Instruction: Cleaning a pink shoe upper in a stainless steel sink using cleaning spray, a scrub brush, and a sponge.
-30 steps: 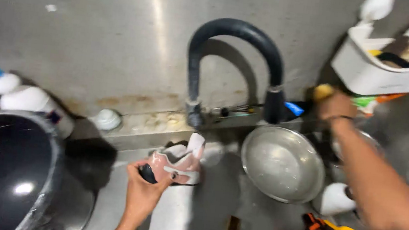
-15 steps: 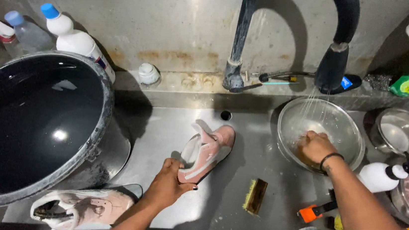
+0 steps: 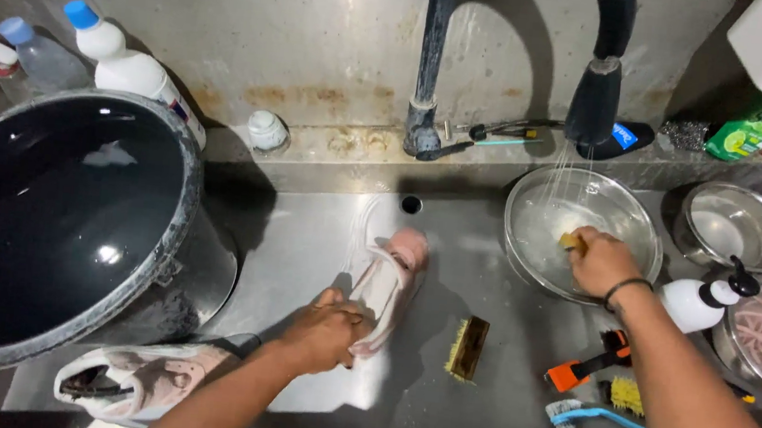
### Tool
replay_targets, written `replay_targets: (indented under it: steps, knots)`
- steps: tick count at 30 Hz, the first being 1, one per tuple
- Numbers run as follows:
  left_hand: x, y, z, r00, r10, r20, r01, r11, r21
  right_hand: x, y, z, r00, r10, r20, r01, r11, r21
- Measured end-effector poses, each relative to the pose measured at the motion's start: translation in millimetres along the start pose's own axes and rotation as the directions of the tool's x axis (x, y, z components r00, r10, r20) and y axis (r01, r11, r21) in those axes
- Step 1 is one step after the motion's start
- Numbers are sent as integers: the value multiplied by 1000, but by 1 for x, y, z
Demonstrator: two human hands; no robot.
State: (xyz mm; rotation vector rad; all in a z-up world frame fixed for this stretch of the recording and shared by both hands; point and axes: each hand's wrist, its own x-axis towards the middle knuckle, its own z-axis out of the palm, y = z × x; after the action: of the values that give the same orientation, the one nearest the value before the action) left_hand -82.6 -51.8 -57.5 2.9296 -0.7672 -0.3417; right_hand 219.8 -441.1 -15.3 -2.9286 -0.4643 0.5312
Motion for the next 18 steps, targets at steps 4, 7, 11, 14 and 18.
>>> replay_targets:
  steps: [4,7,11,14,18]
  knots:
    - [8,26,-44,941,-235,-243,82,857,-510,-66,-53,-25,963,41,-267,124,813,569]
    - [6,53,-92,879,-462,-116,220,610,-761,-92,-81,13,896,-159,-416,419,618,665]
    - [3,60,-101,847,-518,-118,221,546,-808,-116,-138,31,651,-457,-606,751,275,600]
    - [13,62,-89,847,-445,-291,63,628,-776,-156,-201,-17,371,-635,-678,912,109,396]
    - [28,65,-95,844,-409,-348,-3,644,-765,-141,-201,17,243,-722,-648,968,142,206]
